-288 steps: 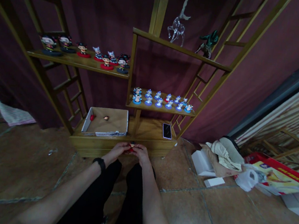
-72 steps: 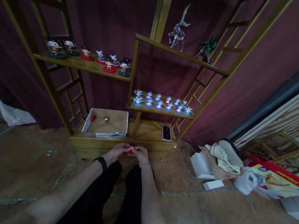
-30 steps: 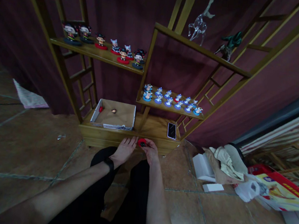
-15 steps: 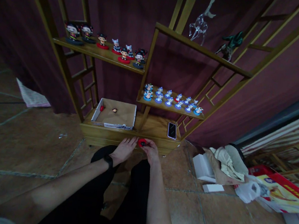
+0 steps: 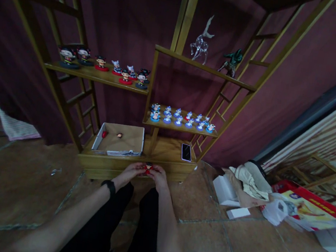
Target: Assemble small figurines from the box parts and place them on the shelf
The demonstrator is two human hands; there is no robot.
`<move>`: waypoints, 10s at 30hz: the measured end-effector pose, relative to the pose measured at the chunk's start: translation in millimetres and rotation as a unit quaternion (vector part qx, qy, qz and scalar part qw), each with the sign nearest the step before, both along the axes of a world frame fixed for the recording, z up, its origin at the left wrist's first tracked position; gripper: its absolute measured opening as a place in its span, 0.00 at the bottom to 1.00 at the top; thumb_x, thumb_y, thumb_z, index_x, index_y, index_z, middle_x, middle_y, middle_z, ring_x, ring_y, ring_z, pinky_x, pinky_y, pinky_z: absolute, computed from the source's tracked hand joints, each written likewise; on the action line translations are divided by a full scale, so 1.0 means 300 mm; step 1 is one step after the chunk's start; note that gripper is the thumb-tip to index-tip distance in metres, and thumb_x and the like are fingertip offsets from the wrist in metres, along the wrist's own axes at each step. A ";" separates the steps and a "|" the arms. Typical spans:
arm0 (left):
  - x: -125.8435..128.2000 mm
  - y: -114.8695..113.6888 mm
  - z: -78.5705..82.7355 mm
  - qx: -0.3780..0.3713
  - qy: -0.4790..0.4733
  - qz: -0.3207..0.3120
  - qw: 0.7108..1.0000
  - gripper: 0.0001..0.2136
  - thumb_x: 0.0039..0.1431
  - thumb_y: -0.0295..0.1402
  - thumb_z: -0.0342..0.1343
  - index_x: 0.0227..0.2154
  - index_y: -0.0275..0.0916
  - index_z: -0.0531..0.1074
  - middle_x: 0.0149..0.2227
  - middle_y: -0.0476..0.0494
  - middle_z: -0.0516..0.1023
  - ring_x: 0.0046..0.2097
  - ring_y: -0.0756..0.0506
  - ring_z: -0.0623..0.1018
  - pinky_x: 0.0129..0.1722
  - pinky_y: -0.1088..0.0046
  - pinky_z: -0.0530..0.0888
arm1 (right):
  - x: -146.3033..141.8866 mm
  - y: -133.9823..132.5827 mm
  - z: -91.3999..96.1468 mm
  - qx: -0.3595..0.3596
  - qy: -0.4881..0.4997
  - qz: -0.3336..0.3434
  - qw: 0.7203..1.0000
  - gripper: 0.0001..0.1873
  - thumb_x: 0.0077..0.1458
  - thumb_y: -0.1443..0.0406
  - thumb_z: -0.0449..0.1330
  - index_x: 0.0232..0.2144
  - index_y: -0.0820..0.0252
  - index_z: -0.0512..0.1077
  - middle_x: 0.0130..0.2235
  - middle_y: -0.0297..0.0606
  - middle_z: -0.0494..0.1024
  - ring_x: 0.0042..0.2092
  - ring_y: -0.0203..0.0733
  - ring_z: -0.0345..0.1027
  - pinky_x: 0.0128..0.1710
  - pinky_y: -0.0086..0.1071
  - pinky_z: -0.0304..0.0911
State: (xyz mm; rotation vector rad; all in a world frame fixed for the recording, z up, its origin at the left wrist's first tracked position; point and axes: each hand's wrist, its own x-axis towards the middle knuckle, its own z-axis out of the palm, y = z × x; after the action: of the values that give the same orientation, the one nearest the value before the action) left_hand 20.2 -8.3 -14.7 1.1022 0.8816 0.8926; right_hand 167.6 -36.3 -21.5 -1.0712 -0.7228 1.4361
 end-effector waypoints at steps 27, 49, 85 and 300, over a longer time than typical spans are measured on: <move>0.032 -0.040 0.020 -0.014 -0.010 0.050 0.999 0.13 0.38 0.36 0.63 0.27 0.34 0.72 0.28 0.45 0.77 0.30 0.48 0.76 0.35 0.69 0.72 | -0.053 -0.023 0.049 0.003 -0.081 -0.028 0.996 0.13 0.31 0.65 0.64 0.24 0.59 0.68 0.26 0.29 0.74 0.27 0.35 0.67 0.28 0.30 0.62; 0.023 0.016 -0.069 -0.027 -0.017 0.042 0.999 0.10 0.40 0.31 0.61 0.29 0.34 0.72 0.27 0.46 0.77 0.29 0.49 0.75 0.32 0.74 0.69 | -0.033 0.003 0.013 -0.010 -0.081 0.011 0.997 0.16 0.31 0.60 0.67 0.26 0.59 0.70 0.27 0.31 0.75 0.29 0.37 0.68 0.31 0.31 0.63; 0.043 0.003 -0.043 -0.048 -0.032 0.043 0.997 0.12 0.37 0.32 0.64 0.27 0.35 0.71 0.27 0.46 0.76 0.29 0.49 0.74 0.32 0.74 0.69 | -0.009 -0.002 0.024 -0.029 -0.068 -0.014 0.997 0.19 0.30 0.57 0.68 0.25 0.59 0.68 0.29 0.33 0.74 0.32 0.38 0.69 0.31 0.32 0.64; 0.027 0.033 -0.087 0.072 0.126 0.018 0.989 0.08 0.43 0.32 0.58 0.28 0.36 0.71 0.26 0.46 0.75 0.30 0.47 0.74 0.30 0.74 0.68 | -0.013 0.001 0.026 -0.046 -0.087 0.053 0.994 0.17 0.31 0.64 0.66 0.30 0.60 0.72 0.32 0.35 0.77 0.32 0.37 0.70 0.32 0.30 0.63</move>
State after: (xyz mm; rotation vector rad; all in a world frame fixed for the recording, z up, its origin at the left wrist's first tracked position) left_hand 28.3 1.6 -40.7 1.3497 1.0588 0.8687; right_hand 163.7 -36.0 -13.7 -1.2562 -0.8561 1.4902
